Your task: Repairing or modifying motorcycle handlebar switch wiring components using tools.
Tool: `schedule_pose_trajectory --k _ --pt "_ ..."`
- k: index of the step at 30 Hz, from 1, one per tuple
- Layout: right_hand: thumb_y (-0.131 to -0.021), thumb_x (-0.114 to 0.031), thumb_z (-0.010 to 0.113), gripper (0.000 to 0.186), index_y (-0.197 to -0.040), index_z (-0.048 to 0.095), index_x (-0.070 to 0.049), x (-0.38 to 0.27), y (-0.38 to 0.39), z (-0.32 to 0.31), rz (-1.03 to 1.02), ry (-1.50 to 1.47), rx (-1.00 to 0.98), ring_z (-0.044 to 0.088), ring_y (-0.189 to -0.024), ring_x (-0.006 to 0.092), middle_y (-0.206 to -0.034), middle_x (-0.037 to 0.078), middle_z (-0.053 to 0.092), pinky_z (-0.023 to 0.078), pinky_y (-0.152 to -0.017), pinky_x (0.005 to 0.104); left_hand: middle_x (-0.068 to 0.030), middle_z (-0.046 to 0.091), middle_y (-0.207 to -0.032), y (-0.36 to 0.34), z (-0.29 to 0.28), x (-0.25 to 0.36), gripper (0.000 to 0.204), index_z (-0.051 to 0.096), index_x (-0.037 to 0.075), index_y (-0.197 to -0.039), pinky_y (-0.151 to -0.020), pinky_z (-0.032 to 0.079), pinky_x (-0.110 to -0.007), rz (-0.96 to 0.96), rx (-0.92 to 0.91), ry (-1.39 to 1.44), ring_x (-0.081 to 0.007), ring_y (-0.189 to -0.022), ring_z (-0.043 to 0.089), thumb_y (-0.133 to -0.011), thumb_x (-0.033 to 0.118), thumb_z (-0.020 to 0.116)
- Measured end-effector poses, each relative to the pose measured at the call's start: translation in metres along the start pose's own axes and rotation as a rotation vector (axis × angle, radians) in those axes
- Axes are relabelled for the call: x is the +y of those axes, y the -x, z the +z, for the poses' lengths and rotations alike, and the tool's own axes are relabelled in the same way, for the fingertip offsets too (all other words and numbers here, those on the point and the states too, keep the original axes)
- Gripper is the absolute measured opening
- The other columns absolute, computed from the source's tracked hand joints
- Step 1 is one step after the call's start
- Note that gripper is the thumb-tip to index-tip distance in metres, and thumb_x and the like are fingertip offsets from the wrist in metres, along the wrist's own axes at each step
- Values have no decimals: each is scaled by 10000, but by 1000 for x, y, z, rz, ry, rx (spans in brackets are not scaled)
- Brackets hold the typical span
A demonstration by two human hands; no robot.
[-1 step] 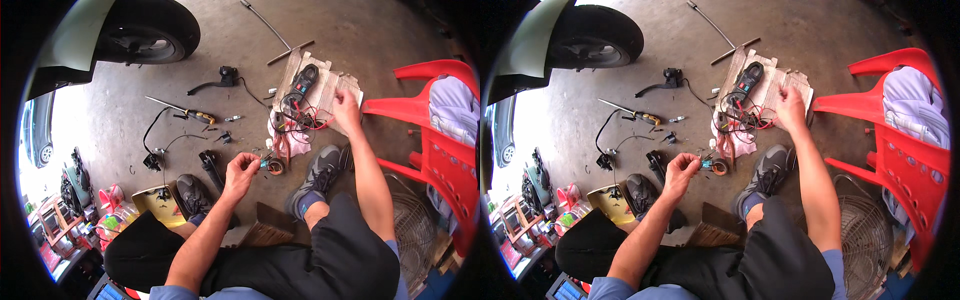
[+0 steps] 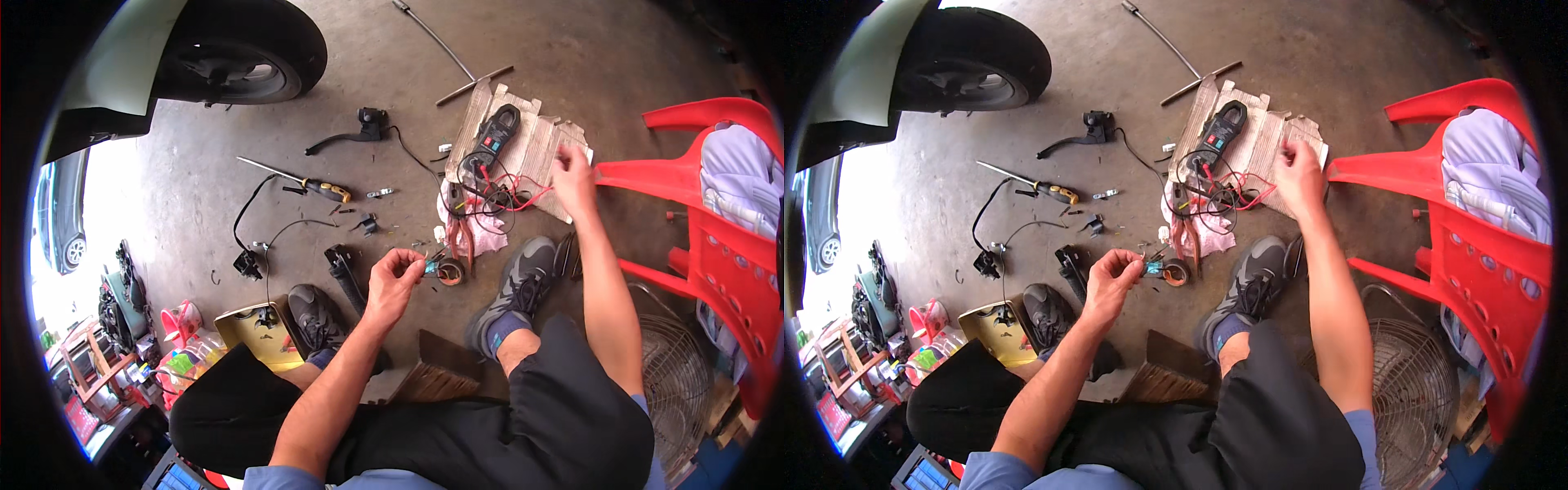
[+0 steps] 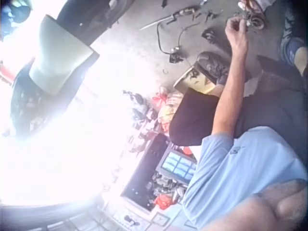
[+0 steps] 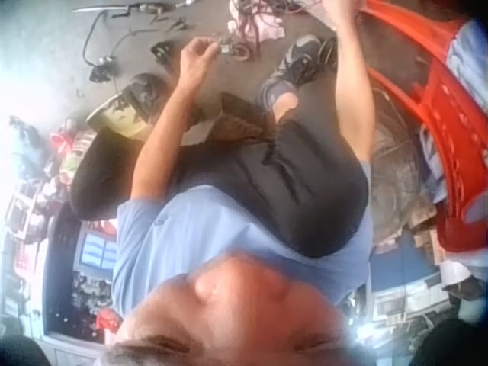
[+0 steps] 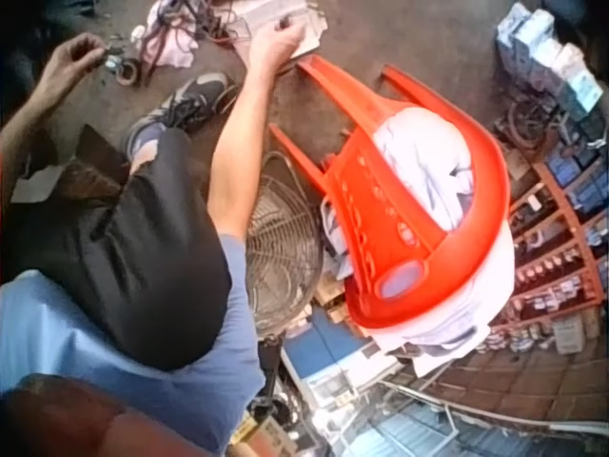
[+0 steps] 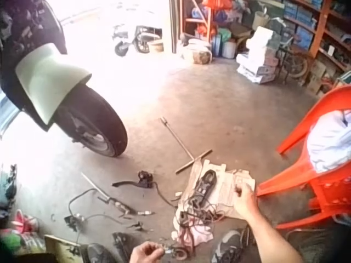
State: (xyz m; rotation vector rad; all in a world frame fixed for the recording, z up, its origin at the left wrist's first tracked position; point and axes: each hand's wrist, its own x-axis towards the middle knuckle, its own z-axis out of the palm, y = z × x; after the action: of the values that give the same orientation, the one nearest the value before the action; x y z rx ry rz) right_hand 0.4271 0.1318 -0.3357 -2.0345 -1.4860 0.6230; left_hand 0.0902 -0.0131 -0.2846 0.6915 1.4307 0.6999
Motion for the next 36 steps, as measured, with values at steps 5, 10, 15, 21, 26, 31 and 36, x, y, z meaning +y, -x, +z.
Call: schedule_pose_trajectory --k 5,10,15,21,26,31,36 --pt "-872 14 511 191 -1052 574 5 -45 35 -70 -7 -358 112 580 -761 136 -862 55 596 505 -731 291 3 618 -815 -2 2 1 123 620 -12 -964 -653 460 -218 0 -18 8 -58 -705 549 -906 92 648" --pt "-915 -13 498 162 -1053 579 16 -82 69 -89 26 -569 -5 554 -733 92 -810 -3 562 457 -646 232 4 619 -812 -1 2 2 119 618 -11 -959 -657 463 -218 -1 -20 1 -57 -704 551 -903 89 650" --pt "-924 -82 550 135 -999 622 5 -114 85 -77 208 -384 -688 554 -698 86 -793 11 606 447 -618 247 3 623 -818 -2 3 0 120 619 -11 -965 -666 468 -217 0 -20 5 -56 -707 559 -895 82 652" --pt "-892 -41 564 195 -1073 598 26 -104 93 11 189 -421 -608 658 -762 158 -924 125 655 505 -710 296 12 623 -805 0 2 -1 128 623 9 -984 -630 433 -210 4 -1 -2 -58 -696 553 -888 84 661" --pt "-889 -29 536 230 -1107 593 21 -81 84 53 177 -414 -512 695 -814 196 -964 156 676 527 -737 325 14 620 -794 0 6 -1 135 631 8 -985 -629 432 -206 -5 -17 -14 -52 -694 544 -876 82 664" --pt "-886 -21 508 191 -1026 631 22 -80 86 47 158 -397 -489 693 -820 197 -840 125 703 522 -735 320 19 617 -791 1 1 -3 136 639 10 -983 -626 429 -205 -15 -4 -47 -48 -694 536 -879 94 665" --pt "-904 -85 514 189 -997 655 -2 -82 96 37 204 -497 -588 599 -667 115 -765 51 652 478 -630 275 19 615 -792 1 6 0 134 630 -13 -973 -634 443 -210 -24 -8 -16 -43 -691 535 -886 87 652"
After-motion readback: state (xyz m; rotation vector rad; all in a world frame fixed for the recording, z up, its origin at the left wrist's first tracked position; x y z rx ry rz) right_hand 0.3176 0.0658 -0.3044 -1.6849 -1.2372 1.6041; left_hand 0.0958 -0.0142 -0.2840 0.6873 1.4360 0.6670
